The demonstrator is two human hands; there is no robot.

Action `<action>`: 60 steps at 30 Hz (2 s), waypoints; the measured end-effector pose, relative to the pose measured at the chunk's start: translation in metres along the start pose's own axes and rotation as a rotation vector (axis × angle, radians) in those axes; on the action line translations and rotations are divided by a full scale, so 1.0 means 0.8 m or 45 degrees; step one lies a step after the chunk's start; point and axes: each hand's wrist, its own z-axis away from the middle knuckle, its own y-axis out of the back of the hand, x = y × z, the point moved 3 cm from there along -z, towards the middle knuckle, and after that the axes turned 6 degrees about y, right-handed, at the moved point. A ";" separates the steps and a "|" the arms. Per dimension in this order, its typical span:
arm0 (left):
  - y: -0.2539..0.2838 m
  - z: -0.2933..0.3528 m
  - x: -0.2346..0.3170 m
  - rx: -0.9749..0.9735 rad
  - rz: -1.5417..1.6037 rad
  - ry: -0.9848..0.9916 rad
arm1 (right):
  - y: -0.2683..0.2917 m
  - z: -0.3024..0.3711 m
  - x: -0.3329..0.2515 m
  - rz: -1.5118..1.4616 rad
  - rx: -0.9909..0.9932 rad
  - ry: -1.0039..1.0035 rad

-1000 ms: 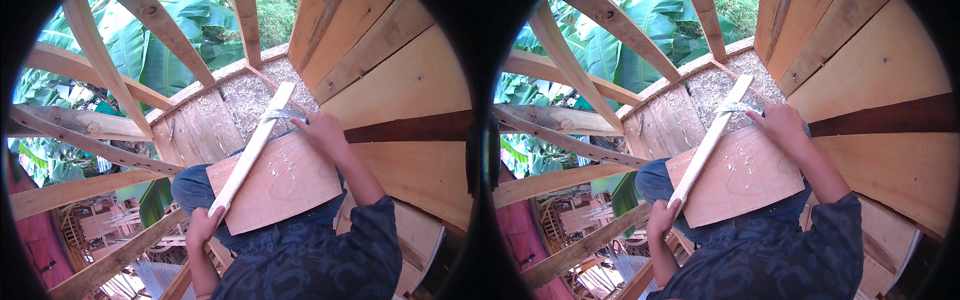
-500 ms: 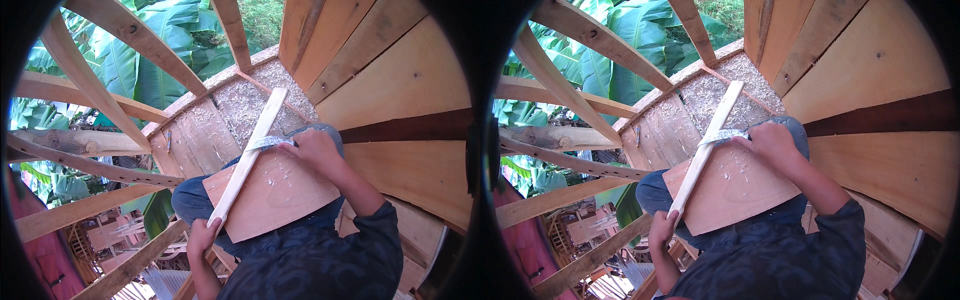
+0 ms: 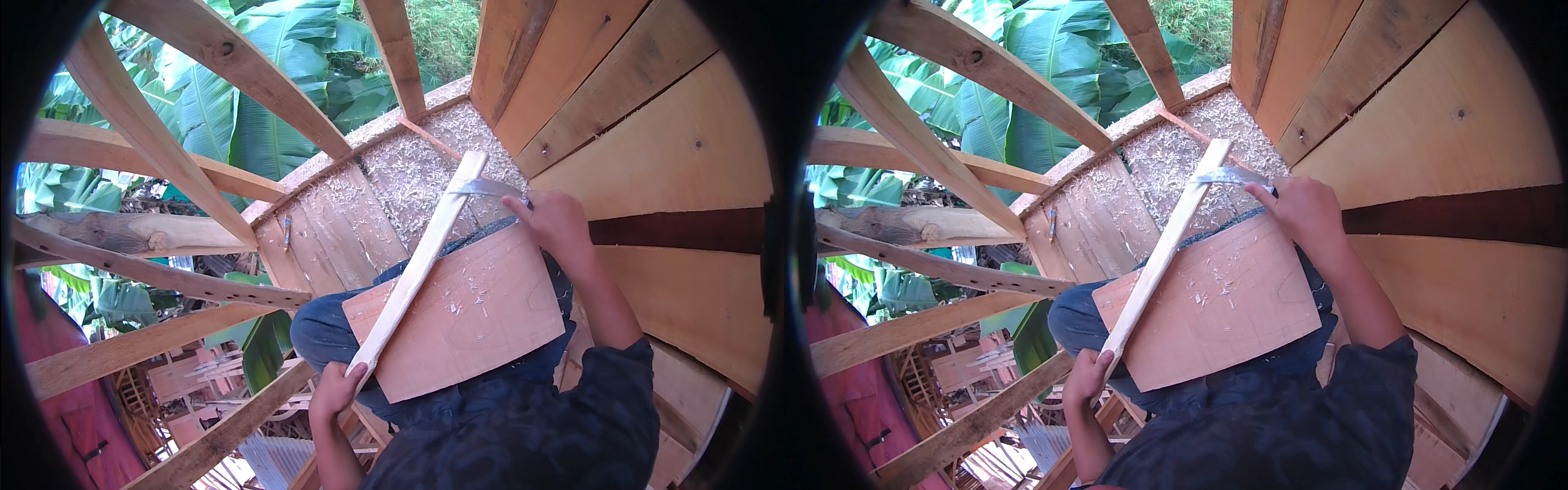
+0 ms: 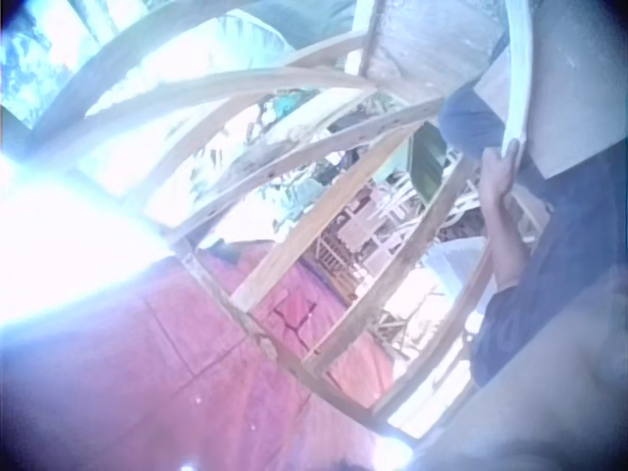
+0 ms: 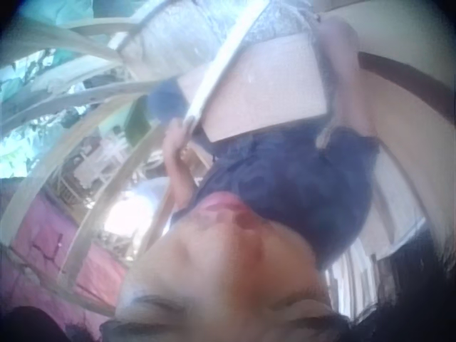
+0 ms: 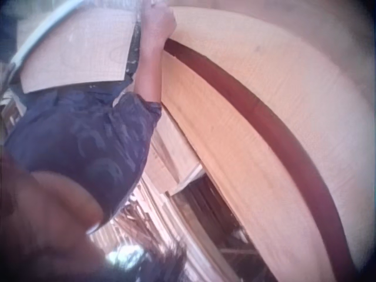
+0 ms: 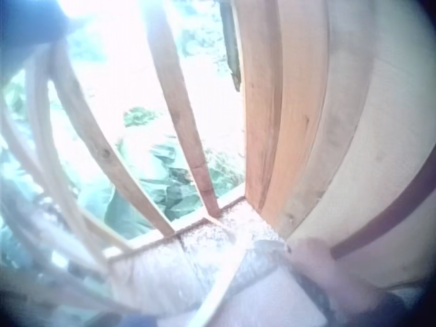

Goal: The person is sitting on a wooden platform and using a curved knife to shave and shape a long, thin piece of wood. They hold the wood on their lap and repeatedly scrape the surface with the blade, removing thin shavings.

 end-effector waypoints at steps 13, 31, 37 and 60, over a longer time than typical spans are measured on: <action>0.003 -0.001 -0.001 -0.025 -0.021 -0.020 | -0.047 0.022 -0.041 0.039 0.056 0.429; 0.007 -0.009 -0.010 -0.056 -0.049 -0.061 | -0.031 0.019 -0.057 -0.071 -0.027 0.463; 0.004 -0.009 -0.010 -0.051 -0.011 -0.042 | -0.020 0.008 -0.014 -0.096 0.034 0.127; -0.016 0.035 0.015 0.093 -0.216 -0.200 | -0.063 0.166 -0.131 -0.692 -0.345 0.465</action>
